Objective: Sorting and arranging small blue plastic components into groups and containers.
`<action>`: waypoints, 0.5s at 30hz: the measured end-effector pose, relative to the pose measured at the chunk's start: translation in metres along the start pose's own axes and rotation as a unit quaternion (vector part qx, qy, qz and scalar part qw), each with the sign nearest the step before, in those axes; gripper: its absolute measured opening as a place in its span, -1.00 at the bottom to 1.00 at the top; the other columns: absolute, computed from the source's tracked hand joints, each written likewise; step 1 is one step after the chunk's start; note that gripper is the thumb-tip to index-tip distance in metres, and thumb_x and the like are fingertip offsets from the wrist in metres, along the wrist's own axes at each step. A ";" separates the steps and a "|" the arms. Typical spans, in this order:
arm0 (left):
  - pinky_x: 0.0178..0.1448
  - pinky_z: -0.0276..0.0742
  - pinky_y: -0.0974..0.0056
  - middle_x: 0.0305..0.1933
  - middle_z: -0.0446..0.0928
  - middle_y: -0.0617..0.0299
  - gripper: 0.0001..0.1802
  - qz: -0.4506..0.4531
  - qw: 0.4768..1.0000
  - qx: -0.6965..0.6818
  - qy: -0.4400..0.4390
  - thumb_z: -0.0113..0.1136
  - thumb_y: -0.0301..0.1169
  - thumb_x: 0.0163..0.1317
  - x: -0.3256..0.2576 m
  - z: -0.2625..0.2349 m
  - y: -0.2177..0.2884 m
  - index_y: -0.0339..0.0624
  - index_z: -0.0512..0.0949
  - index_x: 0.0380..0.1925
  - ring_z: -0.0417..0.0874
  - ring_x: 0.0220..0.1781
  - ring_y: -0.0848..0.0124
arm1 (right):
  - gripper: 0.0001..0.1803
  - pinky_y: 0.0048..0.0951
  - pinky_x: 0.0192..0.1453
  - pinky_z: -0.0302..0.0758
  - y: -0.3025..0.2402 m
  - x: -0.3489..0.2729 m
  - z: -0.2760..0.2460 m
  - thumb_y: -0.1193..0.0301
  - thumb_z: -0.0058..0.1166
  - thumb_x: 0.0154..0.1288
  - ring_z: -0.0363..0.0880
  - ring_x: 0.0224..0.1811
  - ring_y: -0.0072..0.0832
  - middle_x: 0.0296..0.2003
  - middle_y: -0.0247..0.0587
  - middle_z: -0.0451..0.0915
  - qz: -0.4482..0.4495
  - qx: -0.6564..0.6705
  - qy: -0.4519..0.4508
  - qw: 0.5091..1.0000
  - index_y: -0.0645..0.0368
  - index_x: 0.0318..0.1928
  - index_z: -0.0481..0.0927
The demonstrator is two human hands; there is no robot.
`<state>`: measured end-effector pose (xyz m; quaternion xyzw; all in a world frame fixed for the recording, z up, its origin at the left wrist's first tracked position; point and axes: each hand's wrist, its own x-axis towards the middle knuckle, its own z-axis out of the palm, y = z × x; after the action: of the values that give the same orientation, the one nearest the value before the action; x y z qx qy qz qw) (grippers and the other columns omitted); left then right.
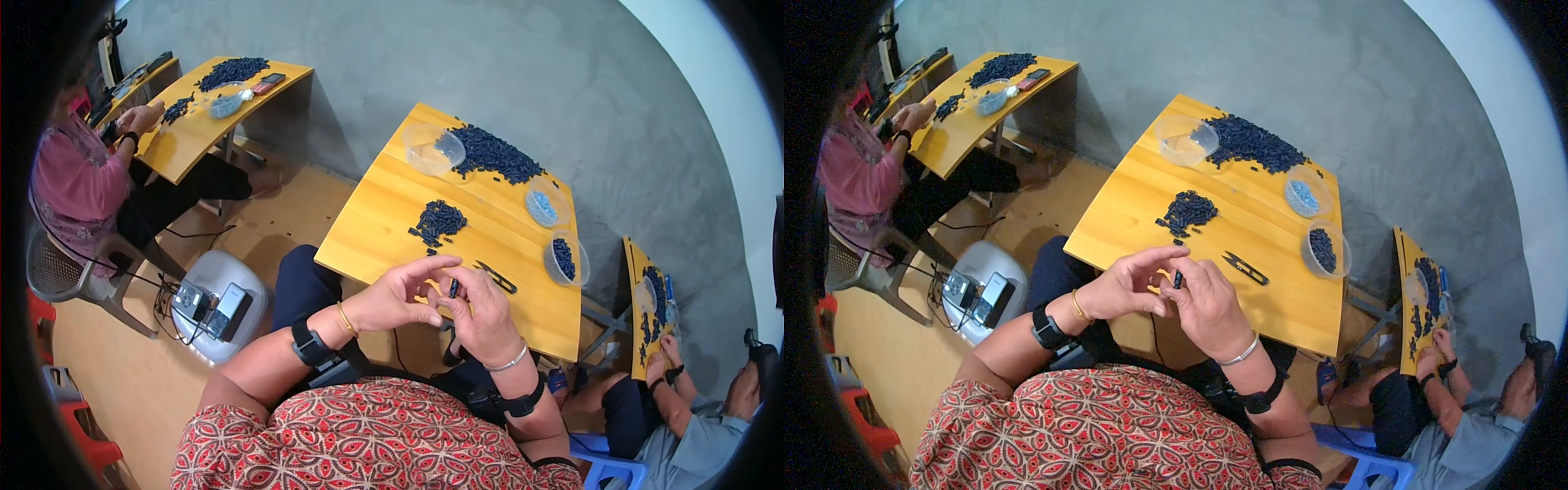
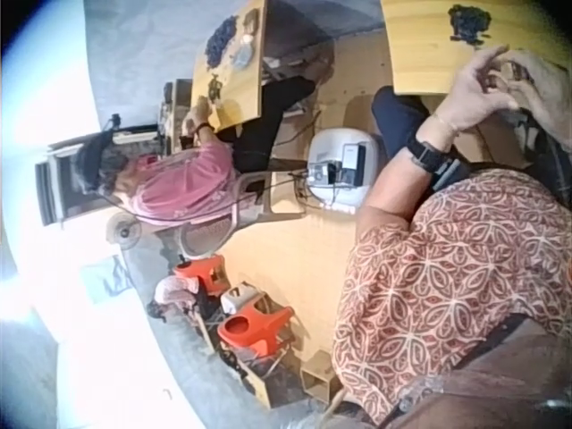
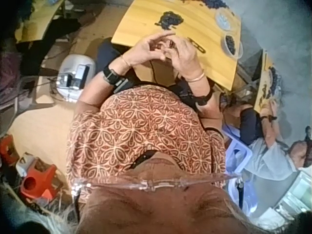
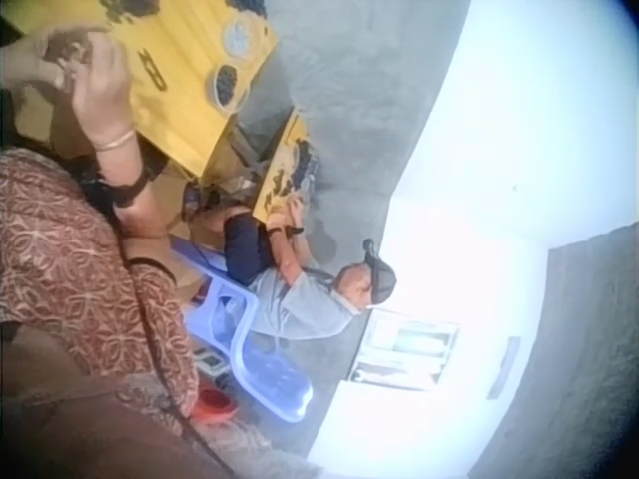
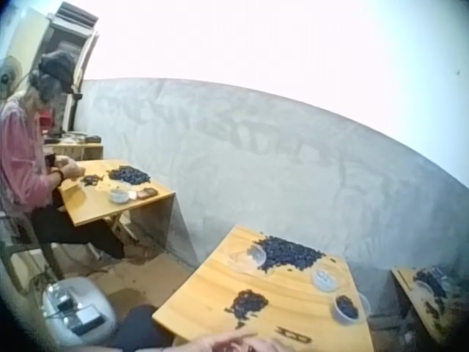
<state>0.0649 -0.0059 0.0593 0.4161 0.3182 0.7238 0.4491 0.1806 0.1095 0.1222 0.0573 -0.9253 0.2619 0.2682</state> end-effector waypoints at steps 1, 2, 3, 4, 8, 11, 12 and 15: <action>-0.05 0.52 0.37 -0.07 0.37 0.27 -0.20 0.019 0.998 0.065 -0.003 0.26 -0.65 -0.07 0.000 0.006 0.003 -0.11 0.15 0.21 0.45 -0.09 0.52 | -0.60 -0.27 -0.30 0.39 -0.001 -0.001 0.001 0.58 0.10 -0.05 0.42 -0.37 -0.16 -0.40 -0.06 0.42 0.000 0.001 -0.002 1.000 0.24 -0.12 0.36; -0.01 0.46 0.44 -0.03 0.35 0.30 -0.21 0.006 0.999 0.040 0.010 0.26 -0.66 -0.09 0.000 0.012 0.009 -0.14 0.17 0.20 0.43 -0.07 0.54 | -0.60 -0.28 -0.32 0.39 -0.003 0.000 0.000 0.59 0.09 -0.05 0.42 -0.39 -0.17 -0.42 -0.06 0.42 -0.001 -0.017 -0.007 1.000 0.25 -0.11 0.36; -0.01 0.46 0.44 -0.03 0.35 0.30 -0.21 0.007 0.999 0.039 0.011 0.26 -0.66 -0.09 0.001 0.014 0.010 -0.14 0.17 0.20 0.43 -0.07 0.54 | -0.60 -0.28 -0.33 0.38 -0.003 0.000 0.000 0.60 0.08 -0.04 0.42 -0.40 -0.18 -0.43 -0.06 0.41 -0.002 -0.036 -0.013 0.999 0.26 -0.11 0.35; -0.01 0.45 0.44 -0.04 0.36 0.30 -0.23 0.021 0.998 0.065 0.012 0.26 -0.65 -0.08 0.002 0.016 0.011 -0.15 0.19 0.19 0.43 -0.07 0.55 | -0.60 -0.28 -0.33 0.38 -0.003 -0.001 0.001 0.60 0.08 -0.04 0.42 -0.40 -0.18 -0.43 -0.06 0.41 -0.003 -0.036 -0.014 0.999 0.26 -0.11 0.35; -0.04 0.44 0.47 -0.11 0.40 0.34 -0.30 0.060 0.990 0.129 0.017 0.26 -0.62 -0.06 0.002 0.018 0.011 -0.19 0.24 0.15 0.43 -0.14 0.59 | -0.59 -0.29 -0.35 0.38 -0.001 -0.002 0.001 0.61 0.09 -0.05 0.42 -0.42 -0.18 -0.46 -0.07 0.40 -0.023 -0.022 -0.001 0.999 0.27 -0.11 0.34; -0.08 0.43 0.48 -0.16 0.41 0.35 -0.33 0.063 0.991 0.116 0.021 0.28 -0.60 -0.06 0.000 0.022 0.015 -0.22 0.28 0.12 0.42 -0.20 0.62 | -0.58 -0.29 -0.35 0.38 -0.002 -0.003 0.000 0.62 0.09 -0.07 0.42 -0.42 -0.18 -0.46 -0.07 0.39 -0.032 -0.023 0.000 0.999 0.27 -0.11 0.34; -0.08 0.43 0.48 -0.16 0.41 0.35 -0.33 0.064 0.991 0.116 0.022 0.28 -0.60 -0.06 0.000 0.022 0.015 -0.22 0.28 0.12 0.42 -0.20 0.62 | -0.57 -0.29 -0.35 0.38 -0.002 -0.003 0.000 0.63 0.09 -0.07 0.42 -0.42 -0.18 -0.46 -0.08 0.39 -0.037 -0.019 0.003 0.999 0.27 -0.11 0.34; -0.10 0.43 0.49 -0.16 0.41 0.35 -0.33 0.084 0.983 0.160 0.020 0.30 -0.58 -0.08 0.000 0.021 0.015 -0.23 0.30 0.10 0.41 -0.23 0.63 | -0.57 -0.29 -0.36 0.38 -0.002 -0.003 0.001 0.64 0.09 -0.08 0.42 -0.42 -0.18 -0.46 -0.08 0.40 -0.040 -0.017 0.004 0.999 0.28 -0.10 0.34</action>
<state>0.0776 -0.0102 0.0812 0.4932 0.4032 0.7068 0.3076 0.1834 0.1075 0.1207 0.0889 -0.9256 0.2349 0.2832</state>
